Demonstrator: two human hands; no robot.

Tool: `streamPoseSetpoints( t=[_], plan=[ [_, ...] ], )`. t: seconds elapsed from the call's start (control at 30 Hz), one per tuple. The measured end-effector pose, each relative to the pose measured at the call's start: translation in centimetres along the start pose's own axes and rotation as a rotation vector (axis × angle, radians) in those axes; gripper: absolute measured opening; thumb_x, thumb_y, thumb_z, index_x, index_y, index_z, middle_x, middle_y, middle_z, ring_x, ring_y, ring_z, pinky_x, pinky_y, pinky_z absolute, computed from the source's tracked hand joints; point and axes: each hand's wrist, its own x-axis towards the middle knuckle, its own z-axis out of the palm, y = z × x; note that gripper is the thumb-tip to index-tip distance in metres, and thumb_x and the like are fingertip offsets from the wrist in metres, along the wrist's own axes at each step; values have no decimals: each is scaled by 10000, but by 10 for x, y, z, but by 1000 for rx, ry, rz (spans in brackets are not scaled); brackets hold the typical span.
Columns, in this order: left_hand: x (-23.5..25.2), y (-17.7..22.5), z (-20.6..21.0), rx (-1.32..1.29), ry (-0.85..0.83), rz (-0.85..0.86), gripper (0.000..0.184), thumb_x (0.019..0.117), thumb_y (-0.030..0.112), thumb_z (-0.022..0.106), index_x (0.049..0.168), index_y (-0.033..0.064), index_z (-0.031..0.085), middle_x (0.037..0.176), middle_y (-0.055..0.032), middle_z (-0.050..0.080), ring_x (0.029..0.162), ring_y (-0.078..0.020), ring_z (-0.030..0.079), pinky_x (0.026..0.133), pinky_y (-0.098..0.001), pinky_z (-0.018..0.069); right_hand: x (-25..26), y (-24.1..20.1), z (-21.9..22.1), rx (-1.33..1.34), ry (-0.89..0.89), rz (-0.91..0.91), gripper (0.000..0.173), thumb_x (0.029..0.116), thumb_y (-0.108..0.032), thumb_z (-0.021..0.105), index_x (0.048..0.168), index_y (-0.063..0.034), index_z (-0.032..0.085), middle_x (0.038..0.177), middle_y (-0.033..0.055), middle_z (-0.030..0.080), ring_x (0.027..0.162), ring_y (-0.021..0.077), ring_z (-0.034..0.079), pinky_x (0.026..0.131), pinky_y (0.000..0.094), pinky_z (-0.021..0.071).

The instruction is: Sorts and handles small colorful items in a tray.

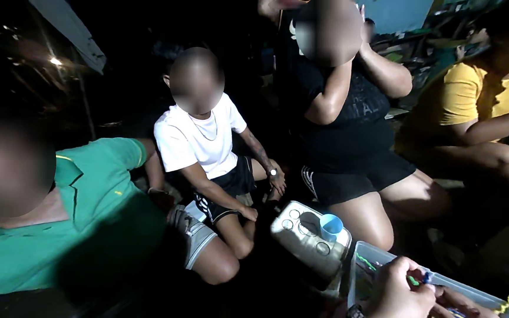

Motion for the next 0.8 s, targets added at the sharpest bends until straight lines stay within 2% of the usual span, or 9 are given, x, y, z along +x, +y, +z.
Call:
streamPoseSetpoints(
  t=[0.07, 0.13, 0.2, 0.3, 0.43, 0.53, 0.6, 0.67, 0.8],
  plan=[
    [0, 1, 2, -8, 15, 15, 272, 961, 20, 604, 1189, -129, 607, 1095, -256, 667, 992, -303, 664, 906, -449, 538, -4, -6, -7, -26, -69, 34, 324, 1023, -146, 586, 1175, 131, 658, 1118, 249, 700, 1012, 231, 692, 962, 404, 545],
    [-1, 2, 6, -17, 13, 26, 267, 966, 22, 595, 1185, -130, 605, 1081, -251, 669, 971, -285, 666, 892, -428, 540, -8, -9, -12, -45, -91, 71, 325, 1045, -150, 559, 1178, 125, 669, 1150, 265, 696, 1051, 268, 687, 997, 415, 522],
    [-1, 4, 10, -25, 6, 34, 266, 957, 16, 599, 1182, -126, 609, 1069, -248, 664, 951, -275, 657, 873, -418, 536, -10, -8, -14, -33, -49, 87, 272, 1016, -114, 596, 1109, 122, 692, 1073, 230, 718, 983, 218, 695, 960, 396, 538],
    [-4, 7, 17, -63, -10, 21, 277, 933, 3, 622, 1183, -113, 602, 1048, -241, 663, 926, -273, 656, 851, -435, 540, -15, -5, -19, 42, 30, 107, 160, 921, -58, 684, 977, 91, 700, 913, 97, 718, 831, 56, 666, 835, 307, 568],
    [-5, 9, 28, -96, -69, 21, 299, 926, 31, 661, 1174, -123, 600, 1067, -227, 668, 952, -249, 654, 879, -415, 536, -23, -4, -25, 40, 86, 138, 208, 871, -86, 747, 973, 79, 673, 892, 87, 688, 800, 63, 641, 791, 297, 556],
    [-5, 8, 38, -87, -54, 53, 275, 940, 17, 618, 1181, -116, 604, 1033, -215, 666, 900, -232, 653, 841, -398, 543, -31, -7, -34, 33, 34, 165, 288, 974, -148, 670, 1125, 98, 667, 1037, 178, 707, 897, 134, 669, 869, 325, 554],
    [-5, 7, 47, -95, -14, 83, 257, 943, 20, 602, 1168, -103, 604, 992, -181, 659, 835, -186, 641, 788, -355, 548, -39, -11, -42, -14, -28, 171, 342, 1048, -173, 562, 1219, 111, 649, 1139, 241, 698, 1008, 230, 682, 964, 400, 532],
    [-6, 10, 55, -106, -20, 81, 265, 937, 21, 604, 1173, -99, 600, 995, -177, 657, 842, -183, 635, 791, -354, 543, -48, -12, -52, -87, -49, 166, 323, 1058, -143, 542, 1216, 112, 662, 1165, 272, 694, 1078, 326, 680, 1015, 486, 500],
    [-7, 10, 74, -122, -82, 66, 289, 932, 28, 616, 1201, -78, 597, 1043, -145, 658, 887, -154, 645, 811, -329, 556, -65, 0, -62, -121, 91, 131, 218, 988, -109, 645, 1108, 54, 726, 1017, 196, 743, 952, 292, 723, 926, 505, 560]
  ],
)
